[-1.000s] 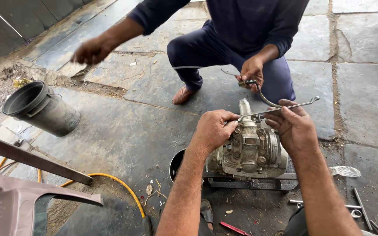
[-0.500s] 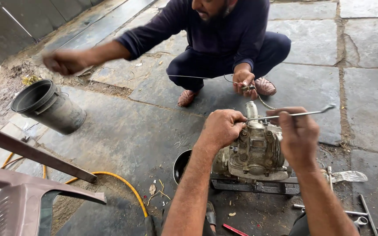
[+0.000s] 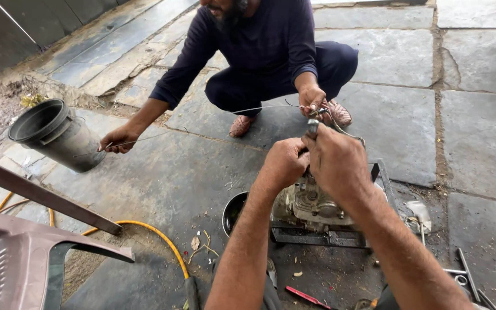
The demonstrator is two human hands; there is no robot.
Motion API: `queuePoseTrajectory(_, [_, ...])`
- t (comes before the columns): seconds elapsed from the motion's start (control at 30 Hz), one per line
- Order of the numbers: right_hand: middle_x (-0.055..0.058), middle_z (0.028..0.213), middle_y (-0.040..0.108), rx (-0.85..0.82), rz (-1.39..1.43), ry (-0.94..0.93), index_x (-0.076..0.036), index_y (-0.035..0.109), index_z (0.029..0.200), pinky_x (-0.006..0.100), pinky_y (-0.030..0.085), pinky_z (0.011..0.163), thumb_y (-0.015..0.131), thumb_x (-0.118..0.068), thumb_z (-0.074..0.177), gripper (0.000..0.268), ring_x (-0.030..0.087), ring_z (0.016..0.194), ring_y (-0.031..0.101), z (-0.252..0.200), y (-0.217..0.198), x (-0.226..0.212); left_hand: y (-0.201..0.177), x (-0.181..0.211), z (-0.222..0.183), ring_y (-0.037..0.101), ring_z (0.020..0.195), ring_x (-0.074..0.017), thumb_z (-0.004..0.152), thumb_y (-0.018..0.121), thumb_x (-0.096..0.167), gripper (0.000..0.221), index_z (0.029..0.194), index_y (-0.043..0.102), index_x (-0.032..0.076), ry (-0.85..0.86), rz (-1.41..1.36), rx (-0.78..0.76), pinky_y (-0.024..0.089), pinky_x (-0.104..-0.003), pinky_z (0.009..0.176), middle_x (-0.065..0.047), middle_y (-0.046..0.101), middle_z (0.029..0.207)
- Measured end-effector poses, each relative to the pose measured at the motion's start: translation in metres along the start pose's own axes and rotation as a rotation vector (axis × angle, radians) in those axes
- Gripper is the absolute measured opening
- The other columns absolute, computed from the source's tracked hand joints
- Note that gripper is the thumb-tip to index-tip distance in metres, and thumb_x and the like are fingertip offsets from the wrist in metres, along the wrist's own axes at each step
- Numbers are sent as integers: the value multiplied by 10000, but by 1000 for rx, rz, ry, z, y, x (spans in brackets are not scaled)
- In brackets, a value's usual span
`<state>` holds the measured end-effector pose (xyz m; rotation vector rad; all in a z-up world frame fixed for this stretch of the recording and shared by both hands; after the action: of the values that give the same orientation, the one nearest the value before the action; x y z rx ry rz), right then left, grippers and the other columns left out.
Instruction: The person sits on the floor of a repair shop working on a small engine mounted in a black frame. They use a spanner to loosen and tighten bolts on the engine, reposition the engine in its mount, wipe parts with a cloth, and continue turning fasteners by hand and with the wrench.
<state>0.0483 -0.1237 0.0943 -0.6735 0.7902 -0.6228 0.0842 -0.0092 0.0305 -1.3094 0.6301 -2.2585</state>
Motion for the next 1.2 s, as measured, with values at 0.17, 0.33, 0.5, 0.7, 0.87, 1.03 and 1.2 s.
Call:
queuePoseTrajectory(0.17, [106, 759, 700, 31, 30, -253, -10, 661, 985, 343, 578, 524, 596, -97, 1016, 114, 190, 615, 679, 9, 1, 9, -3, 1, -3, 748, 889, -314, 896, 730, 165, 155, 1013, 766, 70, -52, -1, -2, 595, -432, 783, -148, 772, 980])
queuePoseTrajectory(0.33, [145, 950, 757, 148, 342, -338, -26, 715, 1029, 288, 662, 659, 595, -70, 1089, 141, 195, 804, 761, 19, -29, 34, -10, 2, -3, 756, 854, -211, 890, 735, 179, 327, 1206, 731, 93, -176, -43, 4, 614, -358, 763, -105, 777, 983])
queuePoseTrajectory(0.5, [172, 1025, 756, 229, 920, -70, -37, 683, 1084, 336, 689, 782, 570, -76, 1141, 132, 240, 907, 776, 7, -39, 97, -10, -3, -7, 741, 842, -146, 928, 682, 135, 415, 1341, 670, 101, -192, -181, -21, 616, -298, 779, -87, 783, 1012])
queuePoseTrajectory(0.7, [211, 1100, 732, 171, 1575, 60, -45, 700, 1113, 472, 657, 958, 607, -72, 1111, 97, 339, 1094, 751, -19, 15, 156, 0, -1, -12, 738, 992, -169, 933, 602, 84, 445, 1375, 642, 120, -193, -274, -122, 629, -320, 858, -106, 751, 1167])
queuePoseTrajectory(0.87, [267, 1150, 723, 154, 1753, 156, -46, 680, 1123, 531, 605, 1030, 549, -91, 1129, 138, 400, 1158, 713, -24, 32, 162, -2, 7, -11, 740, 1043, -212, 926, 602, 95, 449, 1371, 651, 119, -165, -232, -135, 616, -344, 909, -126, 735, 1233])
queuePoseTrajectory(1.03, [301, 1158, 703, 171, 1817, 251, -34, 642, 1132, 550, 583, 1049, 474, -99, 1165, 184, 439, 1173, 694, -27, 43, 169, -3, 4, -12, 716, 1135, -240, 947, 613, 151, 375, 1310, 692, 95, -134, -158, -133, 578, -373, 974, -128, 726, 1280])
queuePoseTrajectory(1.2, [309, 1138, 703, 171, 1796, 381, -47, 621, 1100, 520, 583, 1018, 377, -181, 1179, 289, 421, 1122, 702, -30, 58, 183, -3, 1, -13, 704, 1152, -244, 955, 619, 170, 354, 1288, 698, 81, -119, -133, -125, 564, -377, 991, -129, 722, 1271])
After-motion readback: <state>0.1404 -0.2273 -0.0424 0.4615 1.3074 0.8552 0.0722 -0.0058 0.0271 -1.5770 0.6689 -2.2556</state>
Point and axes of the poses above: each hand's wrist, its own z-axis towards the middle knuckle, its own y-axis out of the palm, x = y × z, the point moved 8 cm from there along z, towards the middle knuckle
